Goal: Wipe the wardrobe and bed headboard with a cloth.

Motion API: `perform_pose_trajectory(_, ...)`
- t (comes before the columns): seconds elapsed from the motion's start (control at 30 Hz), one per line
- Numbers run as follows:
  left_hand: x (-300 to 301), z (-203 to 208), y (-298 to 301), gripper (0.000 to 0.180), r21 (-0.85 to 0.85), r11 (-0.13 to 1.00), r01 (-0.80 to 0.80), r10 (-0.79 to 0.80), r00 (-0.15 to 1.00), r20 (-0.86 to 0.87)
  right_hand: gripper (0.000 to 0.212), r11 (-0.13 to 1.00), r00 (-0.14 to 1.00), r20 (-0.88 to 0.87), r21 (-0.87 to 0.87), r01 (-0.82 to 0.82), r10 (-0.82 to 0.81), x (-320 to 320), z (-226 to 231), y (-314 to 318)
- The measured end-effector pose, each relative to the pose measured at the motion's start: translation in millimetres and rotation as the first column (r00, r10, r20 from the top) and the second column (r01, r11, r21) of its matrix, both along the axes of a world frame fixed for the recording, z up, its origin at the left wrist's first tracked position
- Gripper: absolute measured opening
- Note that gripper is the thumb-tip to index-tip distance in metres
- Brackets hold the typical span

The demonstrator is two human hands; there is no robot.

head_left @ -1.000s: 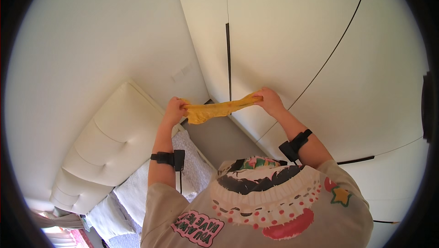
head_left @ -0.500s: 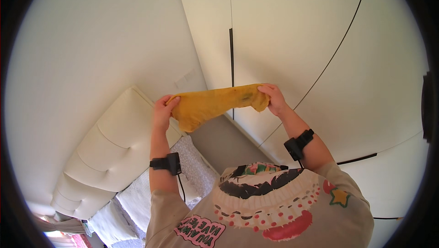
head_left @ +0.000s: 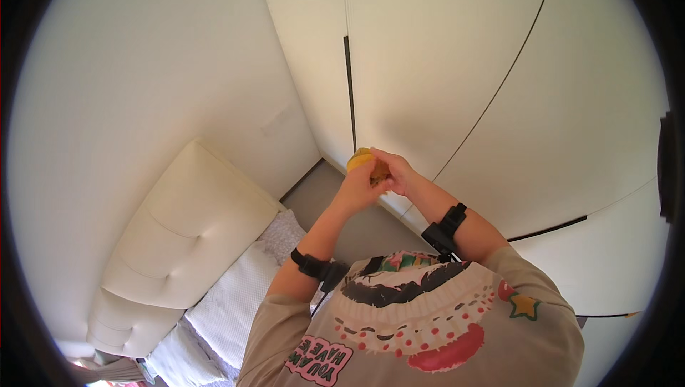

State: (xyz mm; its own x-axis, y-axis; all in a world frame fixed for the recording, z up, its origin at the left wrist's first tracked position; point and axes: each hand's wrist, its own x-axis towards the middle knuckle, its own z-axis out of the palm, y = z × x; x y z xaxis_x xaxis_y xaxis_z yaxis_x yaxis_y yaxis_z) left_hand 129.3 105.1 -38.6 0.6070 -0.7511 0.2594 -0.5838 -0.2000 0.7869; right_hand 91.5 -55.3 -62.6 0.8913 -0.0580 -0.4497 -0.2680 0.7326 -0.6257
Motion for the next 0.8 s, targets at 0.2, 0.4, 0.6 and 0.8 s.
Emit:
perform_pose_trajectory(0.2, 32.7, 27.3, 30.5, 0.044, -0.228, 0.973, 0.032, -0.185, 0.699, -0.691, 0.036, 0.975, 0.989, 0.123, -0.198, 0.102, -0.078, 1.1, 20.1, -14.8)
perform_pose_trajectory(0.4, -9.2, 36.3, 22.0, 0.060, -0.129, 0.829, -0.545, -0.166, -0.020, -0.986, 0.056, 0.294, 0.813, 0.194, -0.955, 0.030, 0.549, -36.9, 87.1, 4.4)
perform_pose_trajectory(0.6, -76.4, 52.5, 9.0, 0.062, -0.699, 0.452, -0.554, -0.827, 0.032, -0.561, 0.041, 0.908, 0.816, 0.416, -0.299, -0.294, 0.402, -67.1, 154.5, 34.8)
perform_pose_trajectory(0.8, -81.2, 43.2, -5.7, 0.060, -0.673, 0.086, -0.734, -0.993, -0.009, -0.118, 0.045, 0.886, 0.861, 0.436, 0.244, -0.394, 0.262, -89.9, 169.3, 77.8)
